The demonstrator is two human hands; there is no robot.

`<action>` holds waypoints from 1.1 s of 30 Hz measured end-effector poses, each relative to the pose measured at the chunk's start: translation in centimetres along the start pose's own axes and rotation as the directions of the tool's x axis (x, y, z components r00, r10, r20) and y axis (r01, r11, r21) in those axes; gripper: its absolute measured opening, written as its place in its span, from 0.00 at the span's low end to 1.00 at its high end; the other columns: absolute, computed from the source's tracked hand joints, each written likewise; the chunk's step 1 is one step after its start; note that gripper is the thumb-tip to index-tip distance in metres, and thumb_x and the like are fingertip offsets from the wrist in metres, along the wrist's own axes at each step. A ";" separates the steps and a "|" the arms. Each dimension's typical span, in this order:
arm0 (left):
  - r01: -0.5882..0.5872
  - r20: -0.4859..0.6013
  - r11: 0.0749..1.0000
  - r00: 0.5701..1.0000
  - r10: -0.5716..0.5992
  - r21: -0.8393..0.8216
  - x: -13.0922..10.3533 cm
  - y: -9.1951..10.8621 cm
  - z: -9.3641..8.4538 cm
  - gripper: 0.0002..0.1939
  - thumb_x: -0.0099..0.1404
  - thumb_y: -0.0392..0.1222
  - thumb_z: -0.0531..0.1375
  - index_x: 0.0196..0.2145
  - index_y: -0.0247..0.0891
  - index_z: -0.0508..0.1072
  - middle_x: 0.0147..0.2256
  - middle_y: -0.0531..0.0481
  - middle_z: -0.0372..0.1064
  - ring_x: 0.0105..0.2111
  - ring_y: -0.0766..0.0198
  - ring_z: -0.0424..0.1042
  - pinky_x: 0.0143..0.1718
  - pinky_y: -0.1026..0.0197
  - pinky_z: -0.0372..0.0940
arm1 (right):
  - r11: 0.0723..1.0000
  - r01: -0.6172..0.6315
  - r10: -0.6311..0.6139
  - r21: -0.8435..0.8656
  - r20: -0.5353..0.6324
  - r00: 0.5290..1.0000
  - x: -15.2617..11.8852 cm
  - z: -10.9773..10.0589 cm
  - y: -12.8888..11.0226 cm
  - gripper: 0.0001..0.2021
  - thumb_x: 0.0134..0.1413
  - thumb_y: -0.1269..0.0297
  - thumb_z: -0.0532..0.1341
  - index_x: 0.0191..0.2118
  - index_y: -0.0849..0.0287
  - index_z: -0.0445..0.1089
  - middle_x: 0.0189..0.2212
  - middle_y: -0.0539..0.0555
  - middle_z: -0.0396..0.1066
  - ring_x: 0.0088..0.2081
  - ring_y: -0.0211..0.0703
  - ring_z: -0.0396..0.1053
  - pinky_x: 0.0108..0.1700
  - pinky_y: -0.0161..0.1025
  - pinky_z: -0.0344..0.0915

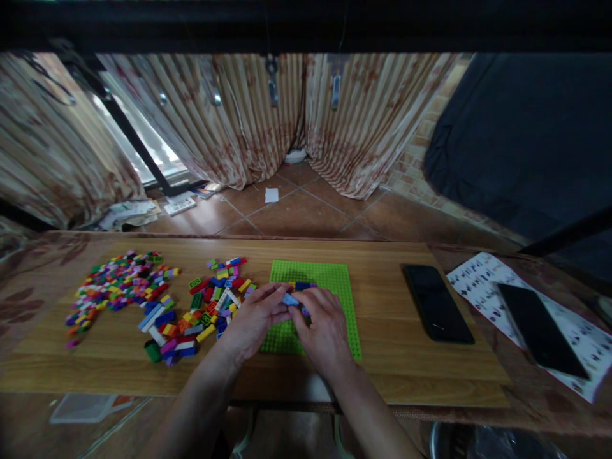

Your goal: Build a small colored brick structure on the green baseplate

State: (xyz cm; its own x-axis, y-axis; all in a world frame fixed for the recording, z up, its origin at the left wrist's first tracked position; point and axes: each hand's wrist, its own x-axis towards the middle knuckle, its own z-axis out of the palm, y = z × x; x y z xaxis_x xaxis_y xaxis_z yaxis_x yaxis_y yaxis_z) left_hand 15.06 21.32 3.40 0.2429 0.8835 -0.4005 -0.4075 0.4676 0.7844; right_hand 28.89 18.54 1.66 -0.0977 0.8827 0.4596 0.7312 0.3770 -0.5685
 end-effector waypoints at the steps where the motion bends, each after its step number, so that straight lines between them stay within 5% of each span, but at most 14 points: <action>1: -0.002 -0.007 1.000 1.000 0.002 -0.003 0.0 -0.1 0.0 0.18 0.51 0.48 0.69 0.35 0.33 0.72 0.31 0.50 0.71 0.29 0.68 0.71 0.36 0.63 0.68 | 1.000 0.009 -0.009 -0.011 0.005 1.000 0.0 0.0 0.1 0.06 0.59 0.65 0.59 0.41 0.55 0.71 0.39 0.54 0.73 0.43 0.48 0.68 0.46 0.45 0.63; 16: -0.027 -0.013 0.998 1.000 0.028 0.056 0.0 0.2 -0.3 0.19 0.50 0.49 0.68 0.36 0.33 0.74 0.33 0.48 0.71 0.34 0.64 0.72 0.37 0.61 0.68 | 0.991 -0.069 0.063 0.118 0.048 0.997 0.1 0.0 0.0 0.07 0.54 0.67 0.63 0.40 0.55 0.72 0.38 0.53 0.73 0.42 0.47 0.68 0.47 0.46 0.63; 22: -0.043 -0.010 0.992 0.999 0.044 0.120 0.0 0.3 -0.5 0.17 0.52 0.48 0.67 0.36 0.34 0.74 0.32 0.50 0.72 0.31 0.65 0.71 0.33 0.62 0.68 | 0.958 -0.136 0.115 0.252 0.098 0.989 0.2 -0.1 -0.2 0.04 0.54 0.66 0.63 0.37 0.54 0.72 0.34 0.51 0.72 0.39 0.44 0.68 0.45 0.44 0.63; 33: -0.029 -0.015 0.981 0.999 0.032 0.193 -0.1 0.4 -0.5 0.14 0.55 0.46 0.65 0.36 0.35 0.74 0.30 0.50 0.73 0.26 0.68 0.71 0.30 0.65 0.67 | 0.955 -0.152 0.133 0.255 0.091 0.987 0.0 0.2 -0.1 0.06 0.58 0.63 0.59 0.39 0.54 0.73 0.36 0.53 0.74 0.40 0.45 0.70 0.45 0.46 0.66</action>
State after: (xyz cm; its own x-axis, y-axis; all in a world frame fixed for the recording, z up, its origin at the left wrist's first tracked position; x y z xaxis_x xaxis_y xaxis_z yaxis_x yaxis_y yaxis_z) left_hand 14.42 21.43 3.45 0.2164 0.8984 -0.3820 -0.2370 0.4280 0.8722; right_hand 28.71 18.52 1.56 -0.0607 0.9470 0.3156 0.5409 0.2969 -0.7869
